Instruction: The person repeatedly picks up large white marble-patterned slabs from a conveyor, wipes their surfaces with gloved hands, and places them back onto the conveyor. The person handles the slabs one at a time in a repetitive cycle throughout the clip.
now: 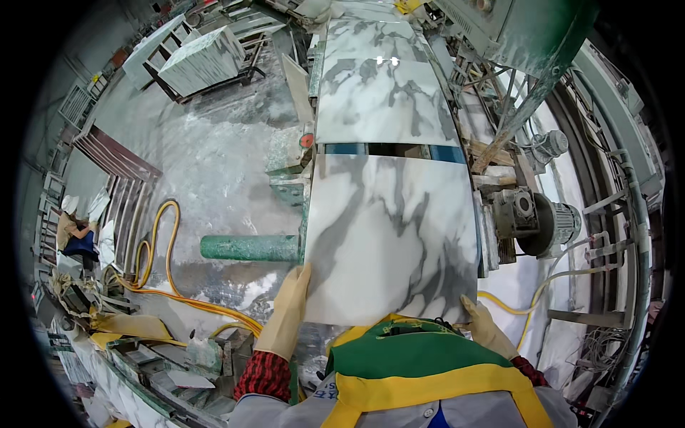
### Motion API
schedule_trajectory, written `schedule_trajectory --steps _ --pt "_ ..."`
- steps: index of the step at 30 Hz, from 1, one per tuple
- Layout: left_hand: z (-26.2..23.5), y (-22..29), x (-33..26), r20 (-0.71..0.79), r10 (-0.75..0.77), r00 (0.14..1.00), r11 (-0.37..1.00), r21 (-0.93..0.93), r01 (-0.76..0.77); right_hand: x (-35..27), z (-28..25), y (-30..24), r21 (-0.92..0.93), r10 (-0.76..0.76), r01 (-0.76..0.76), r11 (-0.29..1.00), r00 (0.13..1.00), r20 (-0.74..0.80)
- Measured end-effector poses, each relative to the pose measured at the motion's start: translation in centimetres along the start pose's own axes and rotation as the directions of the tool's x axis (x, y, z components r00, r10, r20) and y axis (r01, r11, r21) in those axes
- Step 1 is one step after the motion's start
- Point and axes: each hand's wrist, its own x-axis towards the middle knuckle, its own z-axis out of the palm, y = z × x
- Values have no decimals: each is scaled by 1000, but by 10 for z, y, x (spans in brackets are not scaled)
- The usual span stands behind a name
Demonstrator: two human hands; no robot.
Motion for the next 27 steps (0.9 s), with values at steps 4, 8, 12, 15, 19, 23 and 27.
schedule_trajectory --steps 4,8,12,15,19,23,27 --pt "8 -6 -22 -83 -17 996 998 -67 12 40 6 -5 650 383 -226 726 917 -109" --pt "25 26 -30 -173 5 985 997 81 9 42 9 -49 629 446 -252 736 879 -170" --pt "33 38 -34 -207 -36 978 997 57 49 56 -3 -52 616 431 -247 748 887 -168" --pt "39 39 -28 -201 -50 978 998 -53 40 64 -14 -45 599 448 -269 754 878 -169" --pt "34 20 -5 -151 -83 985 990 -130 63 69 -21 -39 482 389 -276 832 909 -150" --pt "37 34 -5 -153 -104 983 989 -120 86 72 -27 -13 376 282 -191 907 938 -202" --pt "39 6 11 -160 -46 986 978 -206 12 76 -14 -75 683 514 -270 678 839 -178"
